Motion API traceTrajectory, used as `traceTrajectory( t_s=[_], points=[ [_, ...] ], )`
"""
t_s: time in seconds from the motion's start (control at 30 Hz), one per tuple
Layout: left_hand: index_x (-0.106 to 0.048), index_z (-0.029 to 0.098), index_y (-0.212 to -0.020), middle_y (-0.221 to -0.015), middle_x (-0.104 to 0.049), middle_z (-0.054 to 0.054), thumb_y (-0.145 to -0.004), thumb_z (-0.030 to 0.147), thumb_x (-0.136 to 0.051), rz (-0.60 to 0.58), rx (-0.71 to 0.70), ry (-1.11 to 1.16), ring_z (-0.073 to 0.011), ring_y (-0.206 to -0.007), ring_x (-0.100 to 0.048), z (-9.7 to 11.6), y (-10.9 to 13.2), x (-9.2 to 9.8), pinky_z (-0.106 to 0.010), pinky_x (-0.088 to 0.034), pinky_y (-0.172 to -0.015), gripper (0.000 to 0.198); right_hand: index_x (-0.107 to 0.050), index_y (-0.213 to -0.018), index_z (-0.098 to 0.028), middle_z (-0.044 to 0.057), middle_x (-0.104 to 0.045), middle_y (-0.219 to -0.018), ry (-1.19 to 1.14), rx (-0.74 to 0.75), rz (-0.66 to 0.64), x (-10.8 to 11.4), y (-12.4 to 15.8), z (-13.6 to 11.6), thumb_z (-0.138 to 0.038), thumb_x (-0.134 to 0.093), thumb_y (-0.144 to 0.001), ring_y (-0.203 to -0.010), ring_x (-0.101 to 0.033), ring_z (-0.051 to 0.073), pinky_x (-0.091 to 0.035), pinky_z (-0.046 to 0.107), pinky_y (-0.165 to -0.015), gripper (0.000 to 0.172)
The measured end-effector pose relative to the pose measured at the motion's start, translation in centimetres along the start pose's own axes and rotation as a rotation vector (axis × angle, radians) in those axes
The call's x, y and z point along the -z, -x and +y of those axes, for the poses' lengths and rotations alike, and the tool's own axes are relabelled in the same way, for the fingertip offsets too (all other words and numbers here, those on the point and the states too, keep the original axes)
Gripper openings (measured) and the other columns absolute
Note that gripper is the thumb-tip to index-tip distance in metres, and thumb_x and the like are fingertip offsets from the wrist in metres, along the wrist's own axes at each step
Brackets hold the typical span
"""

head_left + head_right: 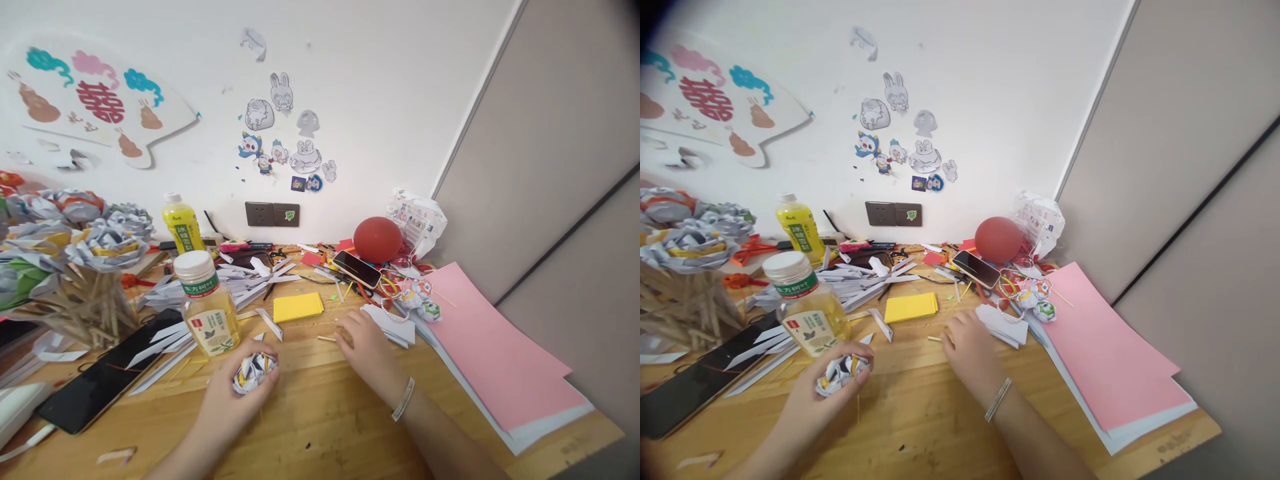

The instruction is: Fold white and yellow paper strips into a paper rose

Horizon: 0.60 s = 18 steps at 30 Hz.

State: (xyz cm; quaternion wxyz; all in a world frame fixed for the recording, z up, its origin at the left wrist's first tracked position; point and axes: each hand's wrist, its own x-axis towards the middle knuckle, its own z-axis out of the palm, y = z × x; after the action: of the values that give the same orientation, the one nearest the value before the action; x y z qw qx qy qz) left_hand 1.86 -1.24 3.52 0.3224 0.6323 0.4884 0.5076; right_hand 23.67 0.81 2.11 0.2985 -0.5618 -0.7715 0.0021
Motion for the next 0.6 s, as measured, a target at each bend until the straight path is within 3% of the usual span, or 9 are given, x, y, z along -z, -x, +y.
traceTrajectory(
  t_s=[0.1, 0.37, 0.47, 0.6],
  points=[
    [-0.062, 0.022, -0.069, -0.070, -0.065, -0.001, -0.064, 0.023, -0.064, -0.041, -0.074, -0.046, -0.0201, -0.069, -0.060, -0.6, 0.0, 0.0, -0.025, -0.045, -0.067, 0.006, -0.063, -0.085, -0.015, 0.009, -0.063, -0.086, 0.232, -0.050, -0.089, -0.7, -0.3, 1.4, -0.012, -0.059, -0.077, -0.083, -0.053, 0.025, -0.043, 0.035, -0.071, 0.009],
    [-0.063, 0.020, -0.075, -0.074, -0.070, -0.001, -0.070, 0.021, -0.060, -0.211, -0.274, -0.150, -0.0184, -0.070, -0.065, -2.0, 0.0, 0.0, -0.025, -0.051, -0.068, 0.006, -0.063, -0.087, -0.017, 0.009, -0.061, -0.089, 0.288, -0.106, -0.061, -2.1, -0.7, 2.3, -0.015, -0.059, -0.080, -0.087, -0.051, 0.024, -0.040, 0.034, -0.073, 0.008],
    [-0.065, 0.022, -0.091, -0.083, -0.072, -0.001, -0.071, 0.017, -0.058, -0.278, -0.306, -0.150, -0.0177, -0.078, -0.066, -2.2, 0.1, -0.3, -0.026, -0.052, -0.075, 0.022, -0.063, -0.080, -0.016, 0.009, -0.061, -0.085, 0.285, -0.123, -0.053, -2.5, -0.9, 2.9, -0.011, -0.057, -0.081, -0.084, -0.051, 0.024, -0.040, 0.033, -0.070, 0.008],
    [-0.056, 0.027, -0.115, -0.087, -0.071, 0.003, -0.069, 0.011, -0.057, -0.333, -0.334, -0.141, -0.0145, -0.080, -0.067, -2.1, 0.2, -0.6, -0.024, -0.050, -0.080, 0.048, -0.060, -0.071, -0.015, 0.010, -0.060, -0.080, 0.241, -0.134, -0.028, -3.0, -1.1, 3.4, -0.006, -0.052, -0.082, -0.079, -0.052, 0.024, -0.040, 0.033, -0.066, 0.016]
  ],
)
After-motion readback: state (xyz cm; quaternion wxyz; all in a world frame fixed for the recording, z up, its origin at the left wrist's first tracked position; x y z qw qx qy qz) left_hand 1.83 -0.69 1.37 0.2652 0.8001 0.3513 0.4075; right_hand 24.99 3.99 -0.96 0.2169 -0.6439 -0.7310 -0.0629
